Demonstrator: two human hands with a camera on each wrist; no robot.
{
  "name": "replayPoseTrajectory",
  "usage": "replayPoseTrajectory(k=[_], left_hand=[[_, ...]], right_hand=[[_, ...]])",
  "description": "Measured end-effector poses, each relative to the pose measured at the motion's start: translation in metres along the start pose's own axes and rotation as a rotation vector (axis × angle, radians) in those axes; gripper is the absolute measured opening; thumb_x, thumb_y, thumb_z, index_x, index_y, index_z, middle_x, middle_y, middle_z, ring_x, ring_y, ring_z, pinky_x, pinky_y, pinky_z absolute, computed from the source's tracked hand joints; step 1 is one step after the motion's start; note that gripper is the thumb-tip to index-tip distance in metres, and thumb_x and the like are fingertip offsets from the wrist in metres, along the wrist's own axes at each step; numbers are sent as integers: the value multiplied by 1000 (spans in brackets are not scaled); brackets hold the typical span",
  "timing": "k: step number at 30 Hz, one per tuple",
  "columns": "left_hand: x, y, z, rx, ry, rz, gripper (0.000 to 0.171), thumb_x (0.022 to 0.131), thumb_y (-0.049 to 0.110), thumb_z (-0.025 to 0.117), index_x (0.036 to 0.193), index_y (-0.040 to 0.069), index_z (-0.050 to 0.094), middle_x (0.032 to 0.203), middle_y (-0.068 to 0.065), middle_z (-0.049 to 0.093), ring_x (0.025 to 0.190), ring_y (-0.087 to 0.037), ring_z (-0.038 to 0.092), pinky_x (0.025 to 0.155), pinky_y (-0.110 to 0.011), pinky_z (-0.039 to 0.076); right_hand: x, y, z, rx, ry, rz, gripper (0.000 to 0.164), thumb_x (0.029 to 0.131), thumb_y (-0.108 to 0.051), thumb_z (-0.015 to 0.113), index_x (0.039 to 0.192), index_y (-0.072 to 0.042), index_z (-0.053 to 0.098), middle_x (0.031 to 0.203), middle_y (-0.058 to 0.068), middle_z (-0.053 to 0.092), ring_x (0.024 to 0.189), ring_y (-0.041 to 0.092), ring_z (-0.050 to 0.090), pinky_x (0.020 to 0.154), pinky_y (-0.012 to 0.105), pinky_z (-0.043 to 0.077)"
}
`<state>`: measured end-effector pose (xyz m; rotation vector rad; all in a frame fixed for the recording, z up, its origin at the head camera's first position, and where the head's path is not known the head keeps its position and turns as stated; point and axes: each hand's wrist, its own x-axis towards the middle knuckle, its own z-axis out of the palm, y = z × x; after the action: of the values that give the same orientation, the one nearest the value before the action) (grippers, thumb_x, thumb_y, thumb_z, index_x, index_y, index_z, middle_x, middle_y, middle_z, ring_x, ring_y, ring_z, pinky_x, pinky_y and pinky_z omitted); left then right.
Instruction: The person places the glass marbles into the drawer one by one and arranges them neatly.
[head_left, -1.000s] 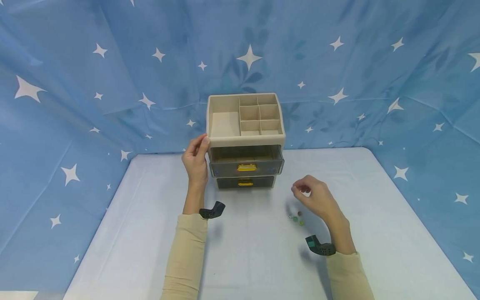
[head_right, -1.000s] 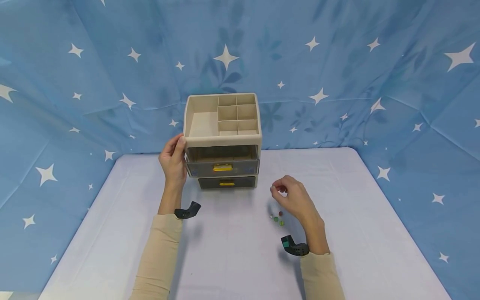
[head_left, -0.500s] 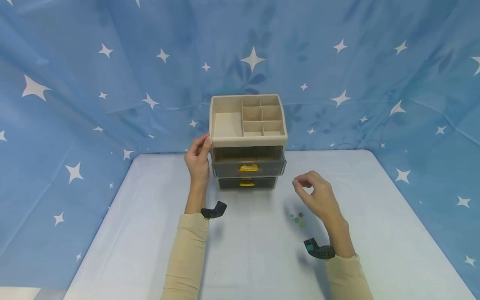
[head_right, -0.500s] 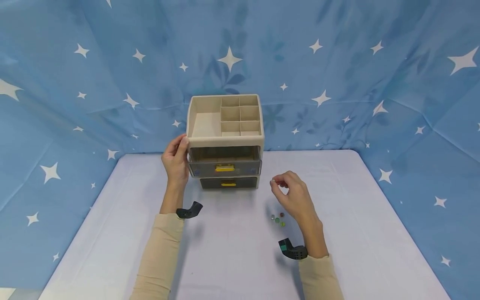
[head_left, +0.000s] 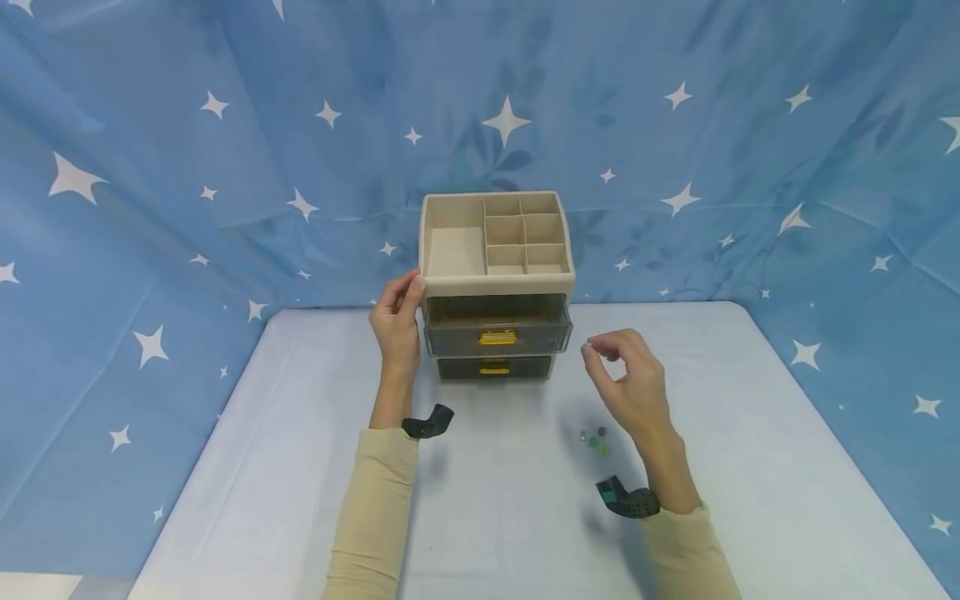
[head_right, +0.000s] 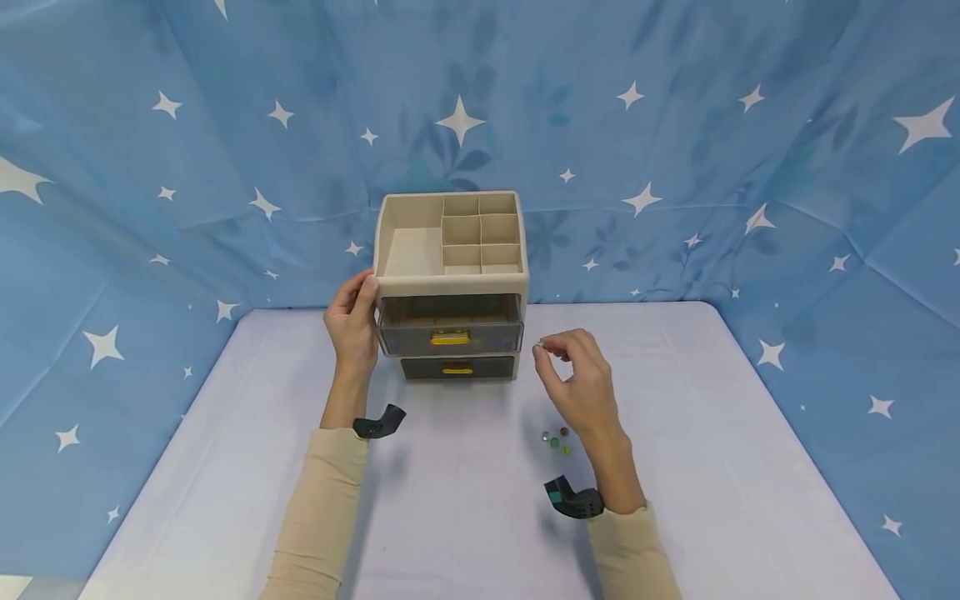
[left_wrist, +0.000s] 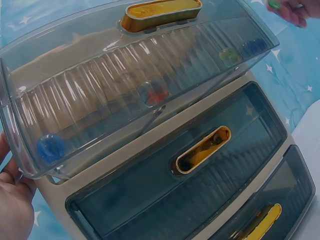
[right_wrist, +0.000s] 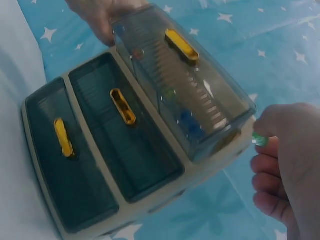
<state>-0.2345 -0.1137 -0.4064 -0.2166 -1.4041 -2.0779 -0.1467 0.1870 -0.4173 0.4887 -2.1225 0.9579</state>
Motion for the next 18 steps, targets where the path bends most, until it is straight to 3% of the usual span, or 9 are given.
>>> replayPoseTrajectory(k=[9, 18], left_hand=[[0, 0, -1, 4, 2, -5, 12, 92, 12, 71, 101, 17, 78, 93, 7, 72, 80, -7, 62, 74, -20, 51], [0, -3, 0, -12, 6, 0, 12, 90, 14, 72, 100, 18, 78, 92, 7, 72, 78, -6, 62, 72, -19, 50]], right_hand=[[19, -9, 10, 61, 91, -84, 16, 84, 1, 76, 98, 5, 69, 92, 16, 67, 84, 24, 60, 80, 16, 45], [33, -15, 19, 55, 60, -103, 17, 84, -2, 78, 99, 4, 70, 93, 15, 68, 85, 24, 60, 76, 20, 45]])
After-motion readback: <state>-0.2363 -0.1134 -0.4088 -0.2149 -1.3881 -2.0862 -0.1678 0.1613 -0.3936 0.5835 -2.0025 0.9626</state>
